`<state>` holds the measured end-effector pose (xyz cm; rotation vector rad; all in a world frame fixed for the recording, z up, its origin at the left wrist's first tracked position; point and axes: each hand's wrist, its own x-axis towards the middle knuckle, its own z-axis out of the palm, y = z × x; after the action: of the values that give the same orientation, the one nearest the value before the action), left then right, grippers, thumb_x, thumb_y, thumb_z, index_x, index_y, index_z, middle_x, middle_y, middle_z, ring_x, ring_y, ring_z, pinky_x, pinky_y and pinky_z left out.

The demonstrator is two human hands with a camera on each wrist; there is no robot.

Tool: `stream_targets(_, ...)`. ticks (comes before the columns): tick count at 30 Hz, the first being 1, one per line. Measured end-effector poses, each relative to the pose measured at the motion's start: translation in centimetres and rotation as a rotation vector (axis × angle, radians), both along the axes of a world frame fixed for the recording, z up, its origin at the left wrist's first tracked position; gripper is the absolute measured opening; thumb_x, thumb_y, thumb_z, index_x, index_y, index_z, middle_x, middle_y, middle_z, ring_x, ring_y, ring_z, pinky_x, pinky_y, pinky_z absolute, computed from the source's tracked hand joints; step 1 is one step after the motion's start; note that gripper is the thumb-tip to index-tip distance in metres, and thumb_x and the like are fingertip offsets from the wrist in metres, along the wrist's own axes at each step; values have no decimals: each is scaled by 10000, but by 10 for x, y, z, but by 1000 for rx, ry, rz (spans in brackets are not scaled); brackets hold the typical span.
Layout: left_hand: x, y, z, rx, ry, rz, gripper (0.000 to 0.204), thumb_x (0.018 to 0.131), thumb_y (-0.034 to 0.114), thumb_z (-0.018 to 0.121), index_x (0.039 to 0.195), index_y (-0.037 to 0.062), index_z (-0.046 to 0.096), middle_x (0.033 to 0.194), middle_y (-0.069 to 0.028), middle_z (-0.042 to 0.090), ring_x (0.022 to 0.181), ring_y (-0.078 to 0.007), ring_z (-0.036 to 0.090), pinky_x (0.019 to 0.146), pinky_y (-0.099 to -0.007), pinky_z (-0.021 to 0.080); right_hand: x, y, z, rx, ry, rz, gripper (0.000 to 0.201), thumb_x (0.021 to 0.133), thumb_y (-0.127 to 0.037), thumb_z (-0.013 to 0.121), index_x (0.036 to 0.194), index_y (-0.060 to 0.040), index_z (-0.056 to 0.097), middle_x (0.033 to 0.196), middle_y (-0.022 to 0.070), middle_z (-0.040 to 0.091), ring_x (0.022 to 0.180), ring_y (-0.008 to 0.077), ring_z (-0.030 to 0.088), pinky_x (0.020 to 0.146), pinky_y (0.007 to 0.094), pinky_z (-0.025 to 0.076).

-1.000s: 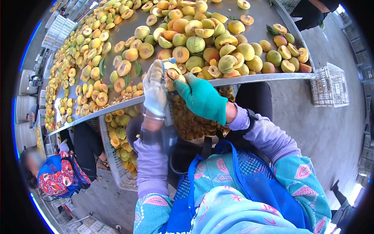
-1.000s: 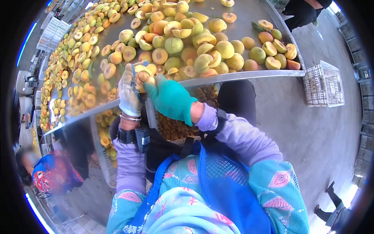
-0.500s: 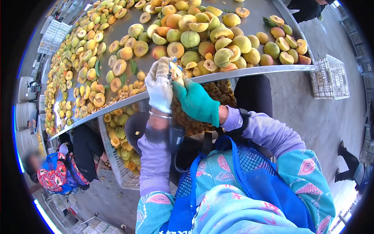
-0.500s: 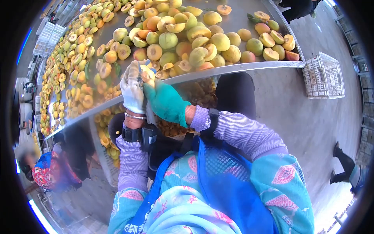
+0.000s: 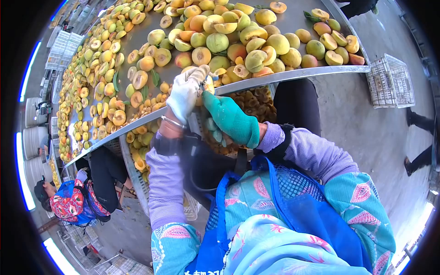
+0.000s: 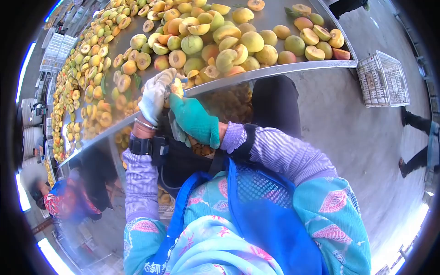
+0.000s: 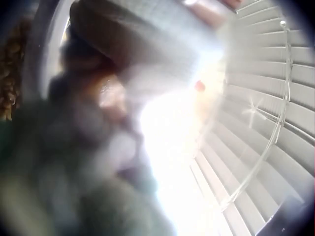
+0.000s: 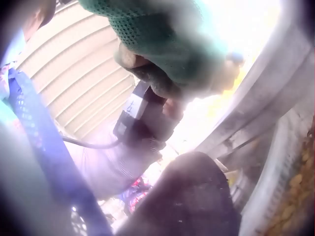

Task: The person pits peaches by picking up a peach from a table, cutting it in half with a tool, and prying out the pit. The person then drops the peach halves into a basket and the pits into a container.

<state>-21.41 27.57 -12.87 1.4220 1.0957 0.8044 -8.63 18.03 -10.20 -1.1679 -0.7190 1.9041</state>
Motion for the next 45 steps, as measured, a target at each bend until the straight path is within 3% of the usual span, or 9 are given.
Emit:
stream_targets(9,32,-17,9,-50,-313,264,322,970,250,556,930,-50,664,873,-58,689,723,-69,583,661,-223,497,10,3,-2,-25,121,70,506,972,-538,380,842,-70,520,530,12,476,353,115,449,307,239,358)
stream_targets(12,19,-11,13,-153,-288,18,369,988,278,502,968,-59,652,869,-121,682,703,-131,616,637,-257,508,24,7,-9,-79,318,196,493,973,-542,393,846,-88,536,517,-42,436,342,80,405,307,226,338)
stream_targets(16,14,-7,14,-246,-385,-224,384,995,270,469,967,-73,640,808,-127,657,683,-151,614,633,-278,511,11,0,-30,-247,1342,281,417,978,-519,417,875,-139,554,521,-143,358,360,22,359,324,202,296)
stream_targets(28,7,-25,15,-301,-445,6,419,1005,333,444,1035,-57,594,794,-115,627,711,-173,605,663,-299,504,5,-5,-37,-222,1443,380,432,995,-512,377,893,-124,538,515,-139,372,362,21,369,370,198,289)
stream_targets(32,-2,-34,11,-316,-495,102,323,987,237,450,961,-27,634,897,-138,675,713,-156,611,676,-293,513,7,-7,-21,-210,1033,374,451,1009,-494,345,908,-96,532,510,-140,389,342,22,366,386,208,297)
stream_targets(39,-24,-53,19,-418,-795,275,414,977,346,458,1101,-28,585,860,-128,667,750,-199,637,666,-285,519,-20,-6,-20,-264,1551,486,444,1023,-475,296,889,-99,492,476,-138,398,328,23,380,376,225,299)
stream_targets(42,-57,-75,6,169,-425,583,433,990,385,446,1066,-13,601,822,-134,659,633,-185,612,504,-267,485,-6,-12,-15,-263,1372,445,446,1020,-470,321,876,-85,493,478,-112,409,330,43,379,352,209,304)
stream_targets(43,-96,-86,12,-257,-888,508,426,987,385,452,1065,-7,601,803,-134,656,611,-187,606,480,-265,470,4,-15,-20,-246,1264,432,442,1017,-467,340,873,-82,502,481,-101,407,333,48,377,343,206,300)
stream_targets(45,-163,-112,4,-326,-695,670,451,963,432,486,1035,9,626,783,-137,651,579,-193,596,479,-283,469,21,-18,-45,-352,741,318,444,995,-475,409,872,-68,536,508,-65,430,346,54,380,320,207,296)
